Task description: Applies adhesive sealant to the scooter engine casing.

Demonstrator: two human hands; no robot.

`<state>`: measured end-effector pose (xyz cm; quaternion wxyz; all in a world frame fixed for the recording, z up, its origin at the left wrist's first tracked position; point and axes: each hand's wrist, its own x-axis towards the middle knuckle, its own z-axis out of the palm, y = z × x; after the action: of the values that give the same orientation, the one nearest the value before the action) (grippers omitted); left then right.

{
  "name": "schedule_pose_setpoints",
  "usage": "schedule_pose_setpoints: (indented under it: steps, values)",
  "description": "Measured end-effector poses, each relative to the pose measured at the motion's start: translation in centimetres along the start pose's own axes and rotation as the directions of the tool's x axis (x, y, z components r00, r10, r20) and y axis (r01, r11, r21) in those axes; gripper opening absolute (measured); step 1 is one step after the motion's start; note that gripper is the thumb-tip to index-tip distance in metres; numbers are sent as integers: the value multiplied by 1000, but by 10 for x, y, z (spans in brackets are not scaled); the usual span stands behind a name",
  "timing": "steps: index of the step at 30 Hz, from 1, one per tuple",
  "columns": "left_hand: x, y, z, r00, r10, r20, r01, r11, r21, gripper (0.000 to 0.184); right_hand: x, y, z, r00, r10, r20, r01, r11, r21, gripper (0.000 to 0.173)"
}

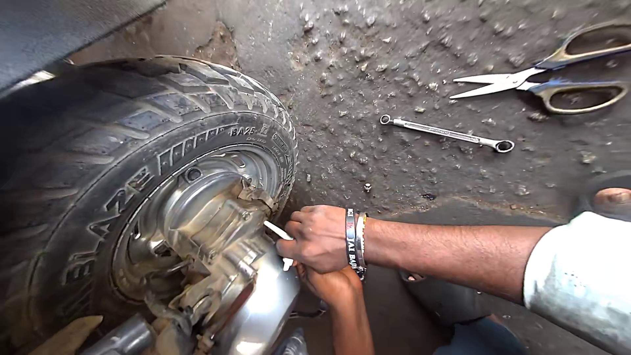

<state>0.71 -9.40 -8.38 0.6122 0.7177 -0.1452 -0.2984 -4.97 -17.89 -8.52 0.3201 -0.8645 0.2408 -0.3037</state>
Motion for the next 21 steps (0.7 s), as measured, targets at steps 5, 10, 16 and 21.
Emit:
schedule_pose_setpoints:
  steps: [5,10,16,21]
  values:
    - [2,-3,-4,1000,-10,-1,10,1000,1,27,2,1,-2,999,9,49,-9,1000,17,22]
    - [4,-3,-7,999,-29,22,30,998,-51,26,2,2,0,998,3,57,-7,998,65,22]
    - [3,6,-19,969,-105,225,171,940,-296,19,-1,4,3,999,-31,-27,33,996,87,30]
    - [-10,23,-11,940,-119,321,259,859,-442,29,-4,5,7,994,-58,-94,66,995,77,37]
